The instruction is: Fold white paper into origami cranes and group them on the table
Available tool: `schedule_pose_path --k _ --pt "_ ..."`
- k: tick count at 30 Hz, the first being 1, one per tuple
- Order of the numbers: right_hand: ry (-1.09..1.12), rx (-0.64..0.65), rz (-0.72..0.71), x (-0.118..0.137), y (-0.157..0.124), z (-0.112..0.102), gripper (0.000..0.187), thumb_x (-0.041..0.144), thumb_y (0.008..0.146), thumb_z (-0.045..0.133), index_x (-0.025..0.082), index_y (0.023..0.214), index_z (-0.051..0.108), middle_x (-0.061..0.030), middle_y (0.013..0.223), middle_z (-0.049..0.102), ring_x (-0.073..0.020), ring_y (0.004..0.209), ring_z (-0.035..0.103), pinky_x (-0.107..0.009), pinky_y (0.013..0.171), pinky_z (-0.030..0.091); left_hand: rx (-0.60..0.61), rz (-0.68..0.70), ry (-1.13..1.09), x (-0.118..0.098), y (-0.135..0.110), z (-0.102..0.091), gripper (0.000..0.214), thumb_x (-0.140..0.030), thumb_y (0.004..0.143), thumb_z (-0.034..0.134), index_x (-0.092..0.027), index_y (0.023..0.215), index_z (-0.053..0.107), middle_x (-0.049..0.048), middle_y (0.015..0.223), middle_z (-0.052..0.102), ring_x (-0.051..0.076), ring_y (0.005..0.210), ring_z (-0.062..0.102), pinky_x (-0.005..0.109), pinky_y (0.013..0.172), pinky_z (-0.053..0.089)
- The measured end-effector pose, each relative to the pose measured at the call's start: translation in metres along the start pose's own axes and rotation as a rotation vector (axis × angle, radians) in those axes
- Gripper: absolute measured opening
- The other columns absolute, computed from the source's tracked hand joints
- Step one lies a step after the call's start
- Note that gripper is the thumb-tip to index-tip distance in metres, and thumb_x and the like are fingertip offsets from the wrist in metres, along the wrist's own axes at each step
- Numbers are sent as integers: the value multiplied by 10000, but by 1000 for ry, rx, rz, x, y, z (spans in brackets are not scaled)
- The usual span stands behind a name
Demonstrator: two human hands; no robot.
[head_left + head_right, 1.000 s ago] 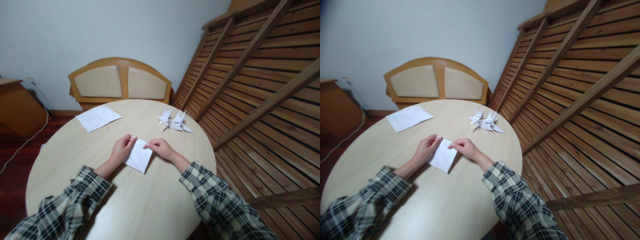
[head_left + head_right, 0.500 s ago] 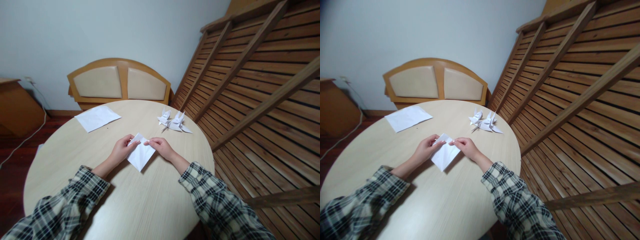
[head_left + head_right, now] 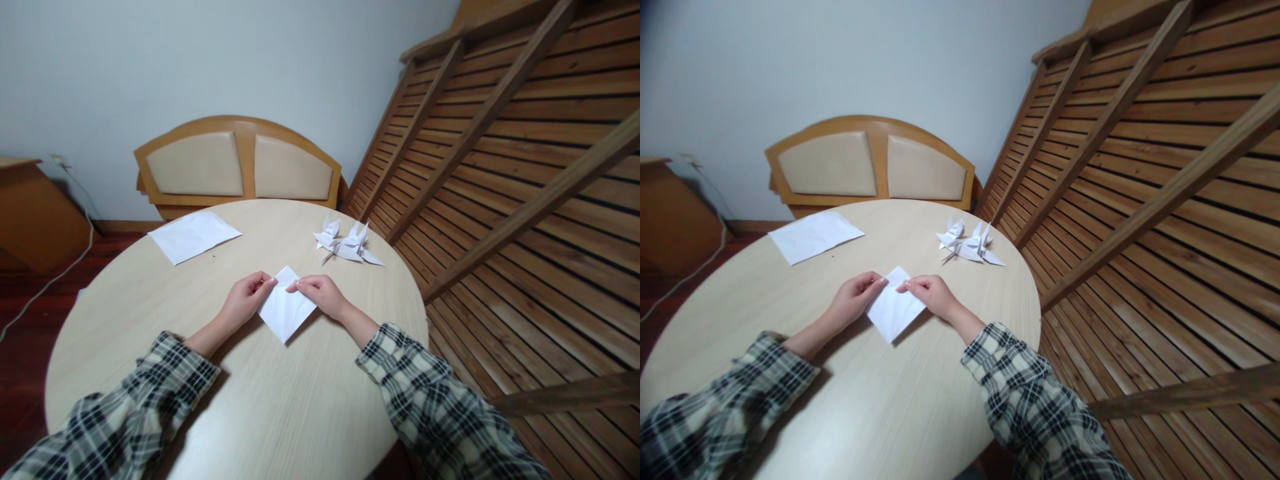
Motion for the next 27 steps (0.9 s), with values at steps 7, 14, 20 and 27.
schedule_pose_path --k 7,14,20,27 --pt "-3 32 -45 2 2 -2 310 428 885 631 173 917 804 -87 934 761 -180 809 628 -322 754 461 -109 13 44 2 2 -14 331 -487 815 609 -165 749 648 -8 572 527 135 527 450 240 474 308" --pt "-39 -35 -51 1 4 -10 317 420 906 616 166 932 803 -108 968 770 -190 828 646 -348 785 497 -166 18 -63 0 4 -22 327 -494 770 652 -173 821 621 -27 601 543 123 526 456 227 469 325" --pt "58 -176 -90 4 5 -23 366 494 905 613 193 992 802 -108 1060 765 -205 870 669 -363 768 543 -127 -109 -354 13 3 -12 454 -499 754 702 -202 1068 563 -39 682 583 127 556 560 236 521 474" --pt "58 -102 -107 11 1 -10 403 535 924 592 204 1043 788 -89 1038 761 -180 832 663 -347 752 553 163 -284 -500 27 -7 29 484 -565 739 726 -144 963 642 86 785 682 180 611 622 328 559 570"
Point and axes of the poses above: each hand's wrist, its own y-axis towards the middle knuckle, its own z-axis out of the palm, x = y × z, the point moved 9 cm from there along y, towards the middle knuckle
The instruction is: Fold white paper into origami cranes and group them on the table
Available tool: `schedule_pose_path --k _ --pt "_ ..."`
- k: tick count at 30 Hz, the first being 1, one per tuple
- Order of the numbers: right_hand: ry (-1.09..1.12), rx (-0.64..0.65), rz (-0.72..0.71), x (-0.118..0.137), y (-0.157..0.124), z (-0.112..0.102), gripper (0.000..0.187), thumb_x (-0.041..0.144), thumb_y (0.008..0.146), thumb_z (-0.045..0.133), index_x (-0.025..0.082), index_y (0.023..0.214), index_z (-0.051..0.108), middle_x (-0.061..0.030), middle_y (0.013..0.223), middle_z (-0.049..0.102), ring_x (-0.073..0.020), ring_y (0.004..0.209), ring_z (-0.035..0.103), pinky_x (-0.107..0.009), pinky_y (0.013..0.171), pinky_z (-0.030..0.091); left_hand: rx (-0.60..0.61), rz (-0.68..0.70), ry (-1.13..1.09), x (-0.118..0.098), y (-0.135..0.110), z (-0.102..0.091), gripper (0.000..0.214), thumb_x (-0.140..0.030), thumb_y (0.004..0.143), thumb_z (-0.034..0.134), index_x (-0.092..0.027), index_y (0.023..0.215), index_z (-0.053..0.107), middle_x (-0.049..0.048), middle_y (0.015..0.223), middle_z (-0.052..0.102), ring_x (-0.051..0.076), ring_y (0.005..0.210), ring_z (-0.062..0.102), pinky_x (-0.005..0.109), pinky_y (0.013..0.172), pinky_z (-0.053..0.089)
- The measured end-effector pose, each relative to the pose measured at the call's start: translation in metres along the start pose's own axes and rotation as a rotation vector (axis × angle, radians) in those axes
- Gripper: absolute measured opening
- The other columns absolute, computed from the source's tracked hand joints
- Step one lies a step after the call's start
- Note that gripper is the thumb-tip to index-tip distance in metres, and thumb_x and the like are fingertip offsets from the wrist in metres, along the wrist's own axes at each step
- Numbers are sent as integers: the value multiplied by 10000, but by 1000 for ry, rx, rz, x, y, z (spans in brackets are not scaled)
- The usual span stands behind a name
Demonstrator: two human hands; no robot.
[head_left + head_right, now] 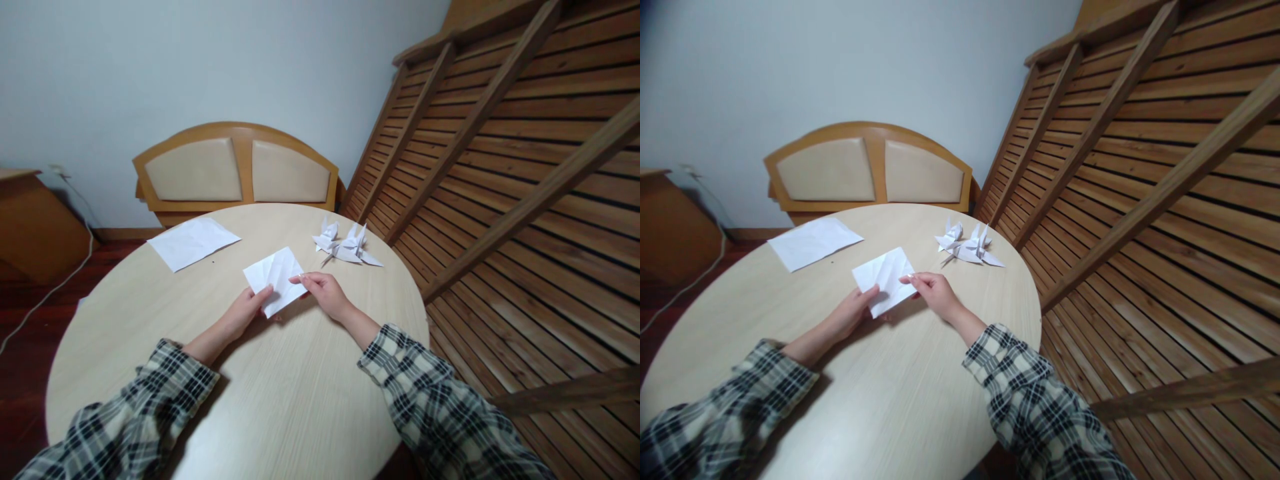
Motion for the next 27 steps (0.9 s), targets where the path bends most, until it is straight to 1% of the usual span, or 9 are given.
schedule_pose_path --k 3,5,9,11,13,15,20,23,27 --pt "-33 34 -37 7 -1 4 404 533 929 585 198 1016 794 -91 1013 763 -193 890 669 -343 778 547 31 10 65 -5 -6 8 415 -479 753 744 -132 963 655 106 788 700 195 628 650 328 573 569" --pt "-28 49 -30 7 -1 5 406 535 921 597 189 998 796 -96 1019 762 -192 889 670 -334 771 544 34 33 74 -10 -9 11 395 -465 764 739 -132 962 659 110 794 707 198 639 663 325 578 569" --pt "22 79 38 -3 0 6 407 541 894 635 178 987 795 -96 1001 758 -167 807 663 -319 740 543 32 83 101 -16 -9 10 360 -465 792 719 -136 933 675 113 776 716 202 647 672 316 571 561" --pt "38 83 58 -8 0 6 412 545 884 647 174 985 795 -91 942 759 -162 775 663 -322 739 544 25 83 133 -14 -8 7 356 -479 811 706 -135 896 679 100 704 704 190 594 658 305 541 546" --pt "32 70 66 -11 1 5 417 549 879 650 170 974 796 -83 872 757 -163 745 665 -329 735 546 20 56 173 -9 -7 5 368 -501 830 689 -134 841 677 78 603 672 171 510 624 290 493 516" --pt "17 47 65 -12 2 3 417 552 878 648 171 958 797 -81 844 755 -167 729 669 -335 731 549 17 30 192 -5 -6 2 374 -509 841 677 -137 804 674 66 545 650 159 456 595 279 459 489" --pt "21 -34 36 -7 4 -8 419 568 878 643 180 935 790 -91 910 760 -171 732 673 -347 725 559 56 51 150 -7 -3 3 293 -432 827 700 -145 768 686 89 616 701 141 498 610 273 524 510" --pt "35 -92 31 -6 5 -16 436 592 860 655 178 911 782 -88 902 759 -173 733 674 -347 714 562 58 58 140 -9 -3 3 245 -384 809 716 -154 736 678 94 668 723 126 518 608 264 545 510" --pt "66 -106 39 -8 6 -17 458 618 840 664 180 911 775 -83 883 755 -168 700 677 -339 685 556 47 64 146 -9 -2 3 222 -361 805 719 -157 729 674 90 686 733 130 537 610 271 561 513"
Point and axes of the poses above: each hand's wrist, its own y-axis towards the middle knuckle, its own z-axis out of the palm, x = y × z, the point moved 9 cm from there along y, towards the middle knuckle
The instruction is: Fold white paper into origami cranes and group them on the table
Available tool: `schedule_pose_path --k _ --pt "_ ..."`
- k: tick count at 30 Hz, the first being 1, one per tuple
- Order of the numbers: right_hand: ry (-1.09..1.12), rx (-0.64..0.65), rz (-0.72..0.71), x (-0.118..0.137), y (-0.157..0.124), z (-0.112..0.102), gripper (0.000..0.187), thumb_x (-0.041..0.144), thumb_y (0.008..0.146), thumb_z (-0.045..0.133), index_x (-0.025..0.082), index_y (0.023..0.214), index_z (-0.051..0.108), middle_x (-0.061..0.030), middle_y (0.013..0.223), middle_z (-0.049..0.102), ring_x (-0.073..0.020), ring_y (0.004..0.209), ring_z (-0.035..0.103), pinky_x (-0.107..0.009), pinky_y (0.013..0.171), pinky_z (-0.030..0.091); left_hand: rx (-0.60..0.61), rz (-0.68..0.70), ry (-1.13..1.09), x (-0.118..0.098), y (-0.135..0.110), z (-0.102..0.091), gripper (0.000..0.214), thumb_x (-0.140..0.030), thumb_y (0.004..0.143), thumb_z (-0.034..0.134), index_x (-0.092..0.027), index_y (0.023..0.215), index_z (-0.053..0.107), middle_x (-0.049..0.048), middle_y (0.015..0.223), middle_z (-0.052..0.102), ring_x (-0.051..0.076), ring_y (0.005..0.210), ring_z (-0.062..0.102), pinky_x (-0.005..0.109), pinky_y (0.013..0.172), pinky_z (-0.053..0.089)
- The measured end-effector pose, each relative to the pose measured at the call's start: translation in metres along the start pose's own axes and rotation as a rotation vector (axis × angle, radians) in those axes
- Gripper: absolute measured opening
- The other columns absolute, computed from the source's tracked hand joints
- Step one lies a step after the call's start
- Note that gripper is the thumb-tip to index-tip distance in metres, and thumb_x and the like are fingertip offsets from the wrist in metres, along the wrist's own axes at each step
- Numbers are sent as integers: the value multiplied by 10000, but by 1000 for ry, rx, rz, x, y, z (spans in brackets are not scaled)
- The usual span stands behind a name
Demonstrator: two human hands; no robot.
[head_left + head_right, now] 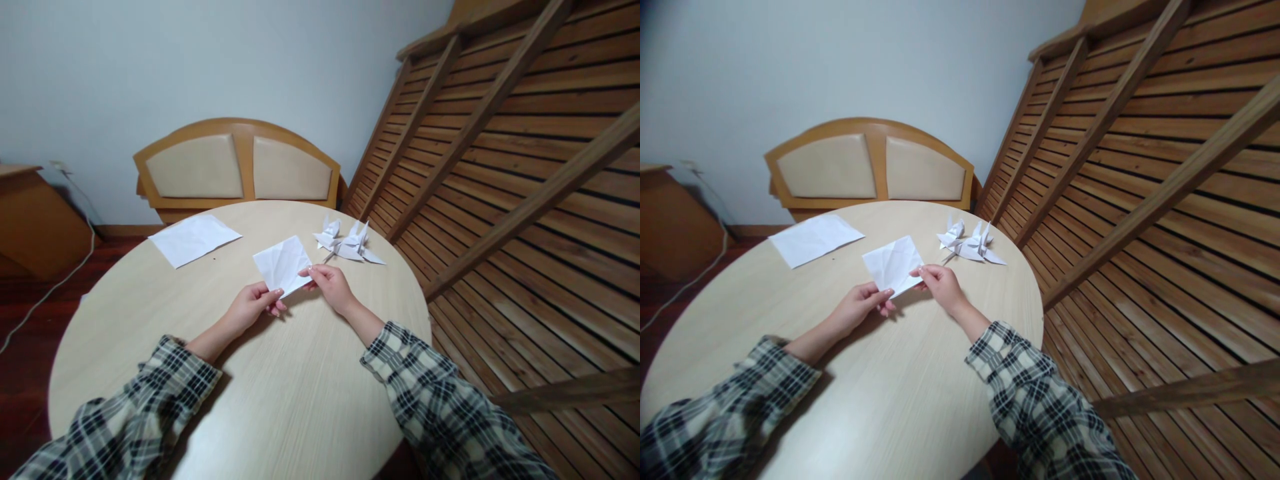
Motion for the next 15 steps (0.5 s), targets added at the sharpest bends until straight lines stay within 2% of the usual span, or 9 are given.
schedule_pose_path --k 6,15 --pt "-11 10 9 -1 -1 2 457 604 863 643 171 933 772 -82 814 744 -173 698 697 -325 669 554 -73 3 -17 0 2 -7 209 -346 804 712 -164 733 638 60 655 713 115 524 592 245 534 483" --pt "-18 -40 0 -2 0 -3 424 579 856 647 172 895 760 -51 734 727 -148 632 676 -298 629 546 -77 7 41 0 2 -9 246 -391 796 712 -171 754 611 34 633 687 112 512 574 246 526 460"
Point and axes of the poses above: each hand's wrist, its own y-axis towards the middle knuckle, its own z-axis out of the palm, x = y × z, the point moved 9 cm from there along y, towards the middle knuckle
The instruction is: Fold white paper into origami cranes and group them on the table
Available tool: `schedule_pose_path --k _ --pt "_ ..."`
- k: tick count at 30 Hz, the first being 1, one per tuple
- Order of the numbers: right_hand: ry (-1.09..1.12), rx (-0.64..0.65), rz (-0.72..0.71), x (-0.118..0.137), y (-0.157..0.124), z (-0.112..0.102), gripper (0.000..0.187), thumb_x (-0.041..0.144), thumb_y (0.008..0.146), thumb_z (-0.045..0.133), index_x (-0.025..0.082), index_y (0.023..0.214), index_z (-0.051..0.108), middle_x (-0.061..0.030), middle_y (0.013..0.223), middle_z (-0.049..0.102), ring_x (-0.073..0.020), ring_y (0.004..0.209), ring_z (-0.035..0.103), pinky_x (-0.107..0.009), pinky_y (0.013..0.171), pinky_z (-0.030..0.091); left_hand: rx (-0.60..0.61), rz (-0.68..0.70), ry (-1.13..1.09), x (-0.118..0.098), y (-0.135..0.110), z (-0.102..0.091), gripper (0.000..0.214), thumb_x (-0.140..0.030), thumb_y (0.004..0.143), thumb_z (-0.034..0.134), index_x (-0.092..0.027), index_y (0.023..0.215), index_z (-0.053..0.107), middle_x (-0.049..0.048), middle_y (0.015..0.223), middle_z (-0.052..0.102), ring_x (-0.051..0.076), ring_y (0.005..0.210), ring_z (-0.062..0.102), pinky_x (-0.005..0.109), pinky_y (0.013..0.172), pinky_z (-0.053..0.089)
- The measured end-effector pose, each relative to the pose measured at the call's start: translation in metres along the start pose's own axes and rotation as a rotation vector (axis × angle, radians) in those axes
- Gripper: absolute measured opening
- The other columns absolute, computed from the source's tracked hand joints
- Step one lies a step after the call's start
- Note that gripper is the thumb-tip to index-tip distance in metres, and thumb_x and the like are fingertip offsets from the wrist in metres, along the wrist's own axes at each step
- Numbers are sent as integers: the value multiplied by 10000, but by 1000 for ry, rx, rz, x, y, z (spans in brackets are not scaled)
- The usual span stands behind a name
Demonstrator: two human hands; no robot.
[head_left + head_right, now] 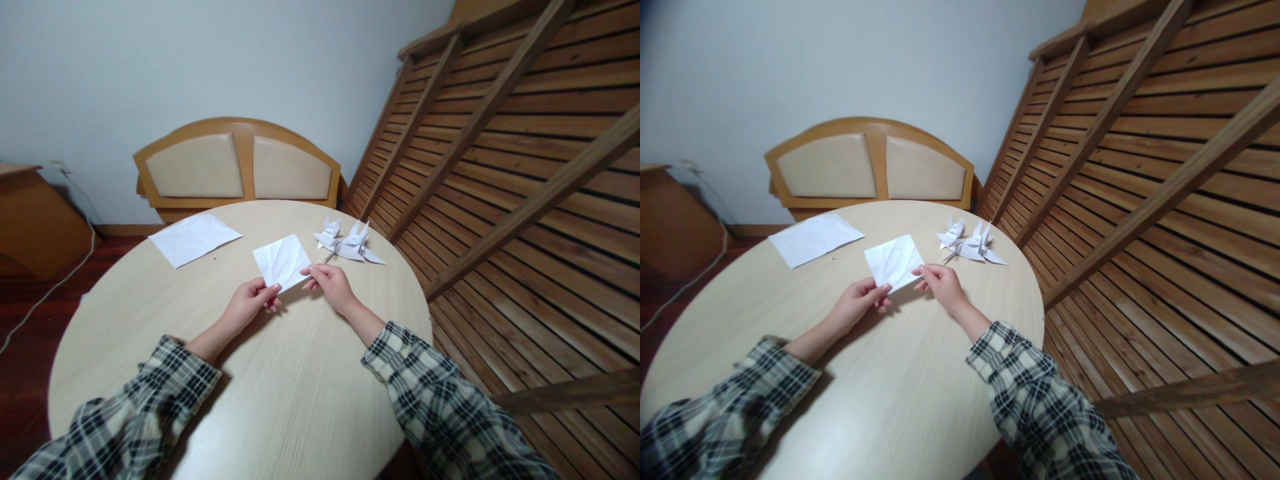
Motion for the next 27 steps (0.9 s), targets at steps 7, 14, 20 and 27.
schedule_pose_path --k 7,14,20,27 --pt "17 -26 6 -8 5 -6 363 515 888 625 172 849 739 -60 769 725 -134 618 664 -285 606 528 -180 124 172 -18 -5 -21 440 -462 918 540 -205 562 510 -10 486 534 110 456 487 252 500 405" --pt "-74 92 130 -17 -1 7 268 371 926 618 152 925 773 -66 731 716 -140 651 664 -278 612 552 -320 356 403 -40 -11 -31 319 -413 921 522 -194 701 593 16 649 626 164 622 579 287 604 471" --pt "-170 229 102 -14 -8 24 235 309 931 616 146 993 774 -63 791 733 -124 660 670 -265 647 563 -179 511 739 -36 -9 -10 248 -356 935 557 -196 1086 671 105 1112 721 263 1080 638 475 980 494" --pt "-277 377 -19 -17 -13 30 251 274 959 556 178 1079 755 -68 900 752 -143 763 700 -277 708 569 20 474 954 -6 -1 6 447 -467 990 494 -186 1323 595 169 1443 578 322 1335 541 566 1113 430"
Point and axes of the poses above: each hand's wrist, its own y-axis towards the middle knuckle, its own z-axis out of the palm, x = y × z, the point moved 9 cm from there along y, towards the middle knuckle
